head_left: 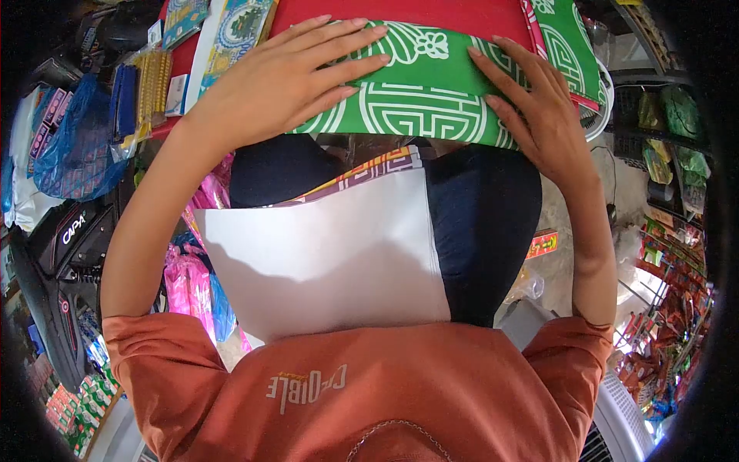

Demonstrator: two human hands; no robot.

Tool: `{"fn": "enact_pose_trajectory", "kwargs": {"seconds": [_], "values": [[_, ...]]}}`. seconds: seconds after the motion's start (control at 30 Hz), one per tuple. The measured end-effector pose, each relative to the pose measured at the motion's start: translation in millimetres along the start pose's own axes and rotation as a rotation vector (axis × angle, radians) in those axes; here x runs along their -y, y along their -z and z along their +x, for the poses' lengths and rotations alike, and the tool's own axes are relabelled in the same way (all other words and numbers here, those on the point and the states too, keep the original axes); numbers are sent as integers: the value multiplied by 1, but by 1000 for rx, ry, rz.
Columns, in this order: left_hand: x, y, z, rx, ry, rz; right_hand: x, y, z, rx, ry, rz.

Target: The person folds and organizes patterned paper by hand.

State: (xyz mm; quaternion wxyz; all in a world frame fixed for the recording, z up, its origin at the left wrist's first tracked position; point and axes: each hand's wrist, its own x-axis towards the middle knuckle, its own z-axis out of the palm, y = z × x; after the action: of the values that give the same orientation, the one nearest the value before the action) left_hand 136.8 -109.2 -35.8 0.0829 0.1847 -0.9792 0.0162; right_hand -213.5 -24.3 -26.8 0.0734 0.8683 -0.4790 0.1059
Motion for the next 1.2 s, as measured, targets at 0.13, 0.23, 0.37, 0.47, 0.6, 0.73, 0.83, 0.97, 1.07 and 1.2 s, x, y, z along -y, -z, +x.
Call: {"fn": "enact_pose_trajectory", "kwargs": {"seconds": [0.13, 0.23, 0.37, 0.47, 0.6, 0.73, 0.83, 0.97, 1.07, 1.2], "values": [[-3, 1, 0, 15, -2, 39, 3, 1, -1, 3, -8, 12], [-5, -1, 1, 28, -4, 41, 3, -1, -3, -6, -15, 19], [-8, 4, 2, 75, -41, 59, 4, -3, -2, -4, -25, 21], [-9, 5, 2, 89, -43, 63, 3, -4, -3, -5, -30, 27], [-12, 6, 2, 102, -32, 56, 2, -6, -3, -3, -38, 20], [-13, 7, 3, 112, -32, 70, 1, -7, -3, -8, -36, 32], [-13, 7, 3, 109, -42, 76, 0, -6, -2, -9, -35, 36], [-12, 8, 4, 111, -65, 91, 2, -3, -2, 22, -39, 17], [-11, 8, 5, 107, -78, 86, 2, -4, -2, -14, -37, 31], [-9, 8, 5, 99, -92, 92, 0, -4, -2, -15, -31, 21]]}}
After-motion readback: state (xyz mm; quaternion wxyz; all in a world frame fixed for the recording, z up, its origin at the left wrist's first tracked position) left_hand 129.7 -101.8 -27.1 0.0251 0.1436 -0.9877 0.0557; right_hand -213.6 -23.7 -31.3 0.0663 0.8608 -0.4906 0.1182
